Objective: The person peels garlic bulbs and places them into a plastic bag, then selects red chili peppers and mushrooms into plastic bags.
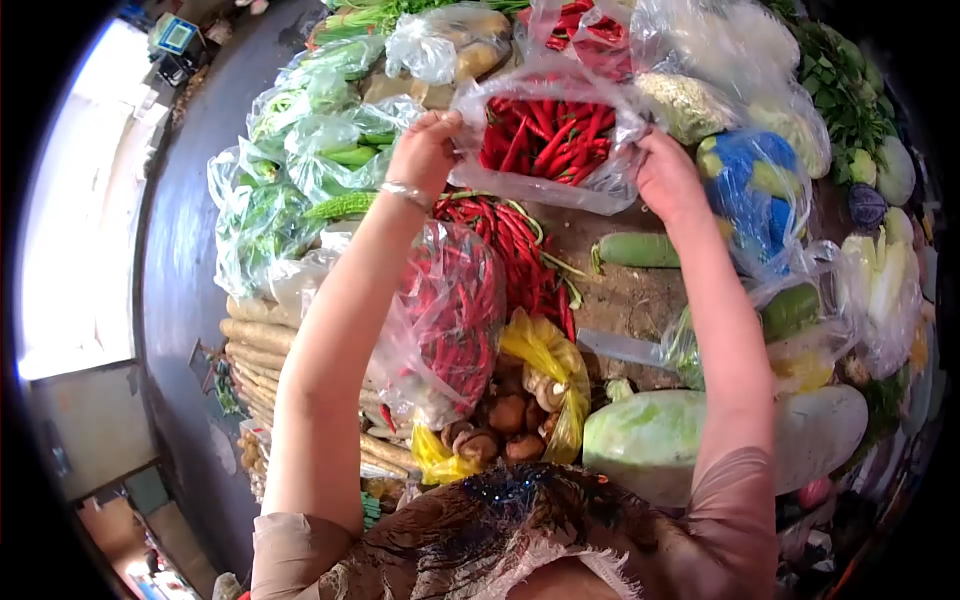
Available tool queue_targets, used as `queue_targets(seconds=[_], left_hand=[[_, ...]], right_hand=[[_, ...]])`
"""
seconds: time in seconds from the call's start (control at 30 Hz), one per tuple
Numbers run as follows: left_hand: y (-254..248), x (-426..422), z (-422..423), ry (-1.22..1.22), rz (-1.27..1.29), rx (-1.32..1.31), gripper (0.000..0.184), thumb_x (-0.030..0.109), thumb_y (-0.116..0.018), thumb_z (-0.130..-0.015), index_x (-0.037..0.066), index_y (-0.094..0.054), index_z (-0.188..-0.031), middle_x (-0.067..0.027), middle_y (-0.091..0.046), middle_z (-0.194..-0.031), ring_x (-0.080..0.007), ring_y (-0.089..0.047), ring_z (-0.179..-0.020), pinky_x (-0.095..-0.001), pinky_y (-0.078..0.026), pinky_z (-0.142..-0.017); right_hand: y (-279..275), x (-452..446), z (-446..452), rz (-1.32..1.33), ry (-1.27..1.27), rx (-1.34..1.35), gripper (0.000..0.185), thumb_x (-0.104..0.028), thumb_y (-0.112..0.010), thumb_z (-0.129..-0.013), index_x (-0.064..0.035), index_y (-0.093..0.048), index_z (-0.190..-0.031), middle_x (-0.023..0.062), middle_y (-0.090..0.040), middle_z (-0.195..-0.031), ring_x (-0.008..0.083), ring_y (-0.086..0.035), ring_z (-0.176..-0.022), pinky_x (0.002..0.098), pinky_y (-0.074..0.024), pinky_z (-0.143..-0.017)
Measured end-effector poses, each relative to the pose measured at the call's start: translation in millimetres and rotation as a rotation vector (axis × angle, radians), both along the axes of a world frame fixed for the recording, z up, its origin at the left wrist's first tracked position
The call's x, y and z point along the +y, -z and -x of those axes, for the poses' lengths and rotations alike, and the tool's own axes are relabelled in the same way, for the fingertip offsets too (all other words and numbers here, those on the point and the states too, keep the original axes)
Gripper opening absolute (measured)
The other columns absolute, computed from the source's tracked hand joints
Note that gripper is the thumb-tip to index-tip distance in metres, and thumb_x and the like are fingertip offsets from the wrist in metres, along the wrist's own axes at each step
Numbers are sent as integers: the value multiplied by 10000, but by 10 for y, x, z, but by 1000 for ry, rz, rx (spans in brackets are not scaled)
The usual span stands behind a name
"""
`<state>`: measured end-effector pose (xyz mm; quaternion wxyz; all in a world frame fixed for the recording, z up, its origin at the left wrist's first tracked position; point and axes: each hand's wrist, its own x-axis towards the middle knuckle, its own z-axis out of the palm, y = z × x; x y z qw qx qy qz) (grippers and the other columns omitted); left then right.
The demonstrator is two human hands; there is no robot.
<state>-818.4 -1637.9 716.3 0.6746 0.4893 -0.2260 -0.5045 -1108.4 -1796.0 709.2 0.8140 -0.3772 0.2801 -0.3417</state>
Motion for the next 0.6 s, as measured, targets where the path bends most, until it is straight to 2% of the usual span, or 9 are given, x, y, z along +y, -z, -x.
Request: queue_targets(seconds=[0.1, 0.23, 0.3, 0.33, 0.4, 0.47, 0.5, 0.57, 0.6], left_hand=[[395, -185, -27, 8, -477, -464, 137, 139, -591, -923, 6, -620, -910, -64, -674, -856, -133, -633, -736, -294, -503, -640], [655, -276, -52, -111, -492, -411, 90, 99, -623, -882, 13, -630, -906, -79, -687, -843, -172, -641, -727, -310, -508, -636], [690, -271, -54, -334, -67, -1273, 99, 79, -625, -859, 50, -638, -953, -106, -682, -904, -236, -651, -746, -319, -510, -646], [587, -245, -13, -243, -92, -1350, 197, 86, -641, -829, 96, -638, -1025, -128, -647, -1034, -296, -638, -889, -352, -503, -742], [523, -245, 129, -160, -99, -1477, 248, 102, -652, -821, 109, -631, -1068, -126, -626, -1080, -296, -607, -981, -370, -476, -816], [475, -236, 324, 69, -207, -1588, 406, 172, -687, -796, 146, -600, -1192, -114, -595, -1152, -294, -508, -1173, -463, -360, -988], [446, -230, 402, 305, -343, -1577, 448, 230, -694, -796, 167, -590, -1228, -108, -573, -1220, -297, -475, -1226, -519, -324, -1013], [582, -118, 613, 431, -240, -1807, 456, 285, -673, -816, 173, -580, -1248, -113, -520, -1323, -303, -431, -1282, -545, -299, -1032], [616, -44, 731, 446, -187, -1877, 451, 298, -660, -825, 169, -581, -1250, -118, -499, -1351, -302, -412, -1302, -533, -293, -1044]], right_hand=[[593, -129, -42, -75, 63, 325, 231, -68, -515, -903, -14, -605, -1109, 59, -652, -903, 170, -644, -799, 324, -535, -717], [508, -199, 100, 181, 54, 441, 255, -90, -572, -889, -13, -603, -1131, 77, -654, -923, 139, -622, -775, 284, -501, -677], [314, -228, 180, 458, 303, 547, 247, -86, -570, -892, -4, -604, -1123, 86, -658, -955, 125, -605, -792, 254, -484, -714], [374, -345, 272, 526, 338, 599, 282, -80, -578, -882, -9, -588, -1155, 109, -649, -1004, 152, -608, -847, 270, -483, -755], [476, -509, 389, 597, 375, 652, 321, -75, -586, -872, -14, -572, -1187, 133, -641, -1052, 179, -611, -903, 287, -481, -796], [715, -532, 432, 868, 203, 982, 482, -60, -623, -827, -33, -501, -1293, 169, -595, -1169, 248, -582, -1032, 339, -461, -880], [856, -550, 482, 749, 2, 861, 640, -94, -679, -781, -56, -430, -1369, 183, -543, -1238, 329, -530, -1125, 392, -421, -961], [803, -389, 431, 1073, -137, 1395, 669, -144, -709, -763, -63, -433, -1367, 178, -522, -1253, 371, -496, -1160, 413, -404, -984], [616, -250, 368, 1074, -141, 1425, 644, -192, -716, -773, -74, -450, -1347, 195, -500, -1260, 402, -468, -1174, 441, -388, -999]])
